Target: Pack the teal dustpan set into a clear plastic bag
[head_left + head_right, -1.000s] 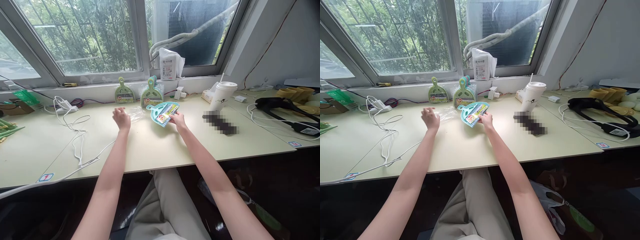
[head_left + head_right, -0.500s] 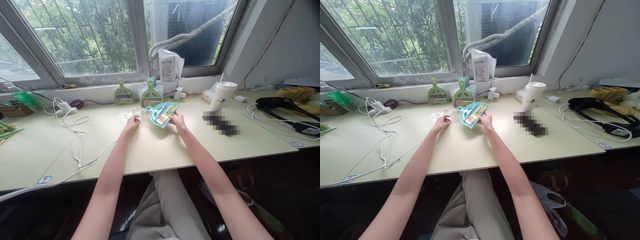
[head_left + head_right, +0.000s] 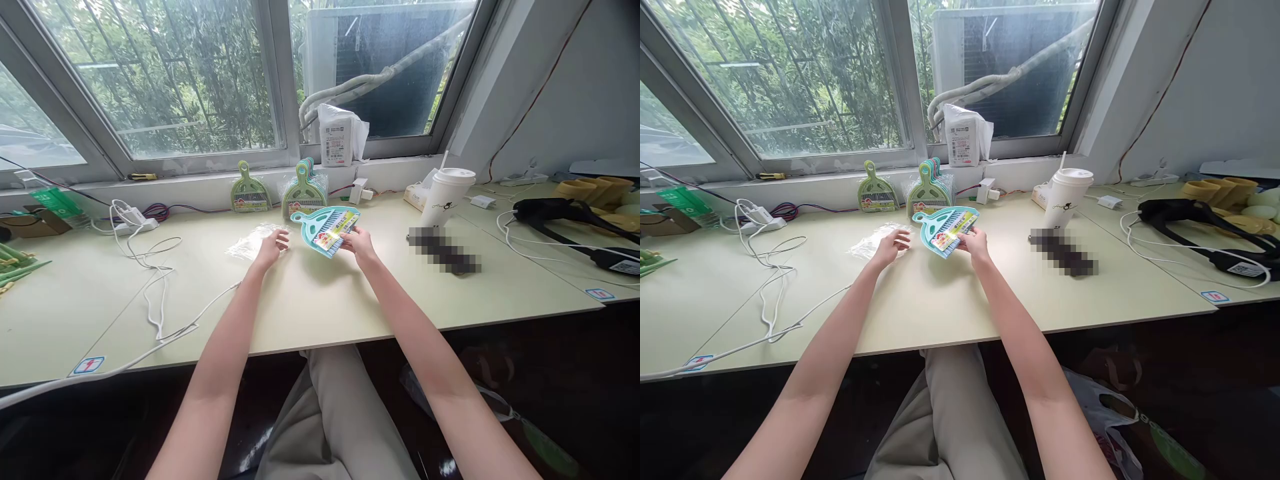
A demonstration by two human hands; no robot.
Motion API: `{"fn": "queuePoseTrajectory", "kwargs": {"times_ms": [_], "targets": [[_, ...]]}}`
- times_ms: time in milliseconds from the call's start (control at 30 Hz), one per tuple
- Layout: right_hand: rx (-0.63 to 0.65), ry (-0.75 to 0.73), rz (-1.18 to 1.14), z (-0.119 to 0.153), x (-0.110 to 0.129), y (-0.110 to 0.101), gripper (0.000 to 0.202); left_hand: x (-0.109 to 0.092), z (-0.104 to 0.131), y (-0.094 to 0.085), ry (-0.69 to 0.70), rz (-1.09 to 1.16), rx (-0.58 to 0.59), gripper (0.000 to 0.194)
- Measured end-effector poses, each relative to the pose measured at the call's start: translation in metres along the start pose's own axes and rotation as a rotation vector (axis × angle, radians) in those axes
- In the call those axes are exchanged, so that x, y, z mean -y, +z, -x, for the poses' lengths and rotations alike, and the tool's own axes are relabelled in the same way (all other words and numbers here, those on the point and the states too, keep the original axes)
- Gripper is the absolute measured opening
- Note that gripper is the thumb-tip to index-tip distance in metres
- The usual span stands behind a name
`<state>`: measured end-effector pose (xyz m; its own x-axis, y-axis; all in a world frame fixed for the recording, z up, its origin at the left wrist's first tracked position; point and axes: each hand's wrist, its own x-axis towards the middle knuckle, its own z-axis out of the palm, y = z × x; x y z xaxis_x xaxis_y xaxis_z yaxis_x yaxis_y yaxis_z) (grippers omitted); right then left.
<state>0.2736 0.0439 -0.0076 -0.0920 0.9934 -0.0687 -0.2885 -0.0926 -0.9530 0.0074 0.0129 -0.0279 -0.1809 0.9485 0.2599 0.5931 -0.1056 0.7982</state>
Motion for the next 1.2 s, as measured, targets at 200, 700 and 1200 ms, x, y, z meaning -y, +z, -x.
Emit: {"fn": "queuePoseTrajectory", "kwargs": {"times_ms": [200,700,1200], "targets": [[0.133,0.095,0.068,0.008,0.002,0.007,0.024,0.004,0.002,-0.013,-0.025,-0.225,-0.258,0.029],[0.15,0.119,0.086,0.007,-0.011,0.011,0.024,0.007,0.006,-0.012,-0.02,-0.449,-0.329,0.026],[0.09,0.014,0.002,0.014,-0.015,0.019,0.021,-0.024,0.019,0.002,0.227,-0.463,-0.335,0.031]]}}
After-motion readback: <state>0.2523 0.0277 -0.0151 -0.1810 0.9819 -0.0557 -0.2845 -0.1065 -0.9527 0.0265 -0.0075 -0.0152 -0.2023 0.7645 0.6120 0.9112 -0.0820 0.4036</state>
